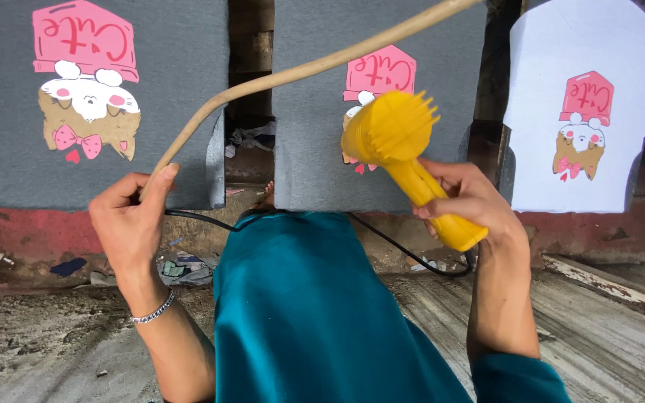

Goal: Drying printed designs on t-shirts using a heat gun while moving along a production line.

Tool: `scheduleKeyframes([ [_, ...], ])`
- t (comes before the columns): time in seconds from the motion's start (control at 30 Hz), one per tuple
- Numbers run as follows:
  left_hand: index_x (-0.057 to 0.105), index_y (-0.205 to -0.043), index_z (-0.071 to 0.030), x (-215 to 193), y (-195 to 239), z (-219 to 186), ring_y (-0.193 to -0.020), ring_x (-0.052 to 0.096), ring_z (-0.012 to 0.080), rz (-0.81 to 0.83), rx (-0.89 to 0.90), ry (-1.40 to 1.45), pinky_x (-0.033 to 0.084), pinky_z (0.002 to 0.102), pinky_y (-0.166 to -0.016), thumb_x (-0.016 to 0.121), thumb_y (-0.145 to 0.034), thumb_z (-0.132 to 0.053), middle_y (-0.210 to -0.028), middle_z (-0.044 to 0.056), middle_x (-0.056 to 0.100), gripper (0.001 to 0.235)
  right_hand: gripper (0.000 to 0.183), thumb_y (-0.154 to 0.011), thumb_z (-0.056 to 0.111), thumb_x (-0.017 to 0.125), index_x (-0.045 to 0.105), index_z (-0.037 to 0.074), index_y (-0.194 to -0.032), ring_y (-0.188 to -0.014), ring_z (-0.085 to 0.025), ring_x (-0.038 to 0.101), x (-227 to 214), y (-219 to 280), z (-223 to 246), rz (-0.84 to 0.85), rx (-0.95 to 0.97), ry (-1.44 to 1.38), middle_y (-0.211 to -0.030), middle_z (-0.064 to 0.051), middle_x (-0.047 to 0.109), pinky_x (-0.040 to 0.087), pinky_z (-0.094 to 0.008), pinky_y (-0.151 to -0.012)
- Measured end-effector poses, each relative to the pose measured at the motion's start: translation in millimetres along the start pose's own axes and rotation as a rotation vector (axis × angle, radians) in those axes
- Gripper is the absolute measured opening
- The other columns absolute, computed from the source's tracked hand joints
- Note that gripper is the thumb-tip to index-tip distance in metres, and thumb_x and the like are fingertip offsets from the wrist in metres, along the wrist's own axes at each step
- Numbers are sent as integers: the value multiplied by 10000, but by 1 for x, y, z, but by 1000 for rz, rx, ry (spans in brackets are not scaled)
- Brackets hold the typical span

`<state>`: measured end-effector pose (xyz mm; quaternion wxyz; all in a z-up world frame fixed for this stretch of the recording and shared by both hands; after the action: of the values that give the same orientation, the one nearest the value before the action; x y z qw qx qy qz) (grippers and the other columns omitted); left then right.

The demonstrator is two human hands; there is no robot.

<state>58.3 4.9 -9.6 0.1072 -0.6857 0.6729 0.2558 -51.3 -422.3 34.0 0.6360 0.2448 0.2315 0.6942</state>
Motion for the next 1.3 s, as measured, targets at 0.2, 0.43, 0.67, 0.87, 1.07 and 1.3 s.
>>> scheduleKeyframes([
  [0.2, 728, -829, -90, 9, 1, 3, -646, 326, 53, 42, 43, 32, 255, 280, -569, 790, -1068, -296, -609, -40, 434, 321, 466, -754, -18, 659, 649, -44, -1219, -454, -207, 596, 8, -22, 16, -201, -94, -113, -771, -119, 640, 506, -319, -434],
  [0.43, 762, -874, -107, 4, 1, 5, -641, 291, 50, 23, 6, 6, 210, 274, -573, 793, -1060, -316, -602, -57, 383, 282, 606, -743, 6, 728, 623, -54, -1337, -483, -173, 647, 14, 8, -5, 131, -43, -82, -773, -116, 699, 559, -287, -456],
  [0.67, 773, -895, -103, -1, 2, 9, -664, 316, 39, 16, 7, 3, 227, 266, -573, 810, -1066, -292, -624, -61, 429, 257, 698, -740, 8, 710, 585, -15, -1426, -495, -170, 673, 5, 25, -18, -30, -45, -69, -764, -108, 711, 582, -278, -442],
  [0.87, 790, -945, -102, -7, 3, 9, -653, 311, 41, 10, 36, -18, 218, 263, -569, 811, -1084, -300, -629, -59, 441, 243, 601, -760, 53, 706, 623, -18, -1351, -510, -171, 669, 8, 21, -18, -132, -62, -62, -790, -110, 716, 569, -263, -450],
  [1.07, 771, -898, -117, -3, 0, 11, -661, 295, 32, 24, 5, -17, 207, 260, -574, 813, -1065, -315, -627, -74, 409, 262, 619, -749, -12, 695, 625, -6, -1363, -481, -177, 666, 1, 38, -34, -61, -69, -175, -819, -121, 686, 573, -260, -431],
  [1.3, 789, -939, -105, 0, -2, 12, -630, 299, 34, 24, 35, -20, 190, 263, -543, 821, -1066, -299, -623, -69, 436, 235, 606, -729, 29, 692, 659, 47, -1334, -495, -157, 625, -5, 56, -35, -250, -76, -164, -788, -97, 663, 563, -264, -431],
])
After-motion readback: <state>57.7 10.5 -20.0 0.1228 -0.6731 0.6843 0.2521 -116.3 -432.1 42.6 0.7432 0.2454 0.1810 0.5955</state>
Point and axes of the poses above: each hand's wrist, its own y-axis away from the middle knuckle, its own x-axis out of the palm, z = x × y, the point moved 6 cm from there along -y, towards the middle knuckle
